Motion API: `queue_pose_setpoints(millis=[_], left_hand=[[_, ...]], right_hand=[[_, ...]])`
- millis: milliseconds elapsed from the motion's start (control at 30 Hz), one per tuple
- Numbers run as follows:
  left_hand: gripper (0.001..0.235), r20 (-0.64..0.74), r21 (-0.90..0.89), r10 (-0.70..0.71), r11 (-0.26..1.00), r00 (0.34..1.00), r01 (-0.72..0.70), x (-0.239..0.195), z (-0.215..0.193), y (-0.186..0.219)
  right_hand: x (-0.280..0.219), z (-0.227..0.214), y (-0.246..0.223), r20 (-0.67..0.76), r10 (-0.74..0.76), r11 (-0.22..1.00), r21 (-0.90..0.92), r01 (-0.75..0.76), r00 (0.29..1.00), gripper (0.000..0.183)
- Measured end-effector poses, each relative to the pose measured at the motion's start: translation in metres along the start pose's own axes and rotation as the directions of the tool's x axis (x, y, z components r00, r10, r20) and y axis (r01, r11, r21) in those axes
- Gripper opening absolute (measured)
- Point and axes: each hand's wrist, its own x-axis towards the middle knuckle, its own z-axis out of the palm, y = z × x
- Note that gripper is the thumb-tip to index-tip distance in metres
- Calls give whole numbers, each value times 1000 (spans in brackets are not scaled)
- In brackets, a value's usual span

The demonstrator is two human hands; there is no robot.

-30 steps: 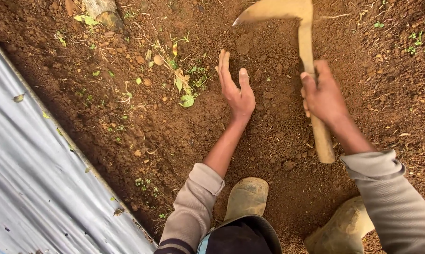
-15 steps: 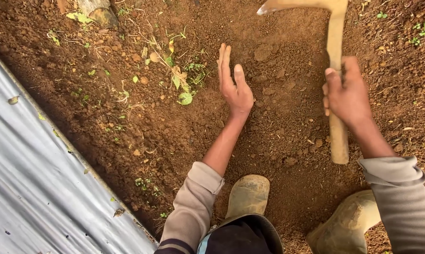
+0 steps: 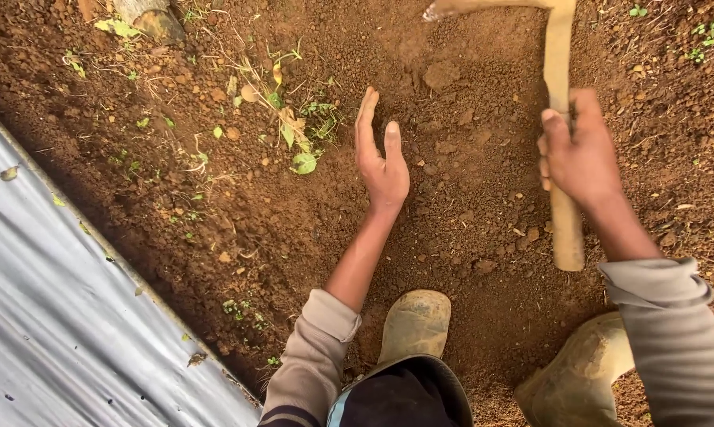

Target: Using a hand scythe to loosen soil and remove weeds, then scooping soil into planting holes in plastic mulch.

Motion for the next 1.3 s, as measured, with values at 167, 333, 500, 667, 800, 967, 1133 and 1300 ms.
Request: queue_pose_setpoints(millis=[167,333,500,667,800,967,1133,1300], left_hand=[[43,-36,-29,1,1000,999,-2,1,-5,-8],[46,-54,-16,-13,1000,998,12,1,-6,-2],[50,-58,-1,12,1000,998,-12,-1,-1,-2],[48,-77,-6,47,999,996,-47,-1,1,-13],[48,-67,-41,52,998,996,-55,-4,0,-11],[49,35,23,7,1000,999,-8,-5,7,-1],[47,119,113,23,993,993,-37,-26,16,-1],[43,449,52,13,998,894,-41,-61,17,7]], right_hand=[[-36,19,5,158,-49,994,-87,63,986,13],[-42,3,35,261,148,954,-293,-67,954,13],[-14,-1,23,86,-47,985,-163,60,995,9],[-23,13,13,118,24,987,-161,-5,993,8],[-43,-4,45,205,112,954,-295,-48,972,14],[-54,-20,80,182,95,934,-357,-25,979,14],[-35,-23,78,107,-250,907,-323,272,962,9],[-3,-10,16,-105,-382,916,91,392,918,2]])
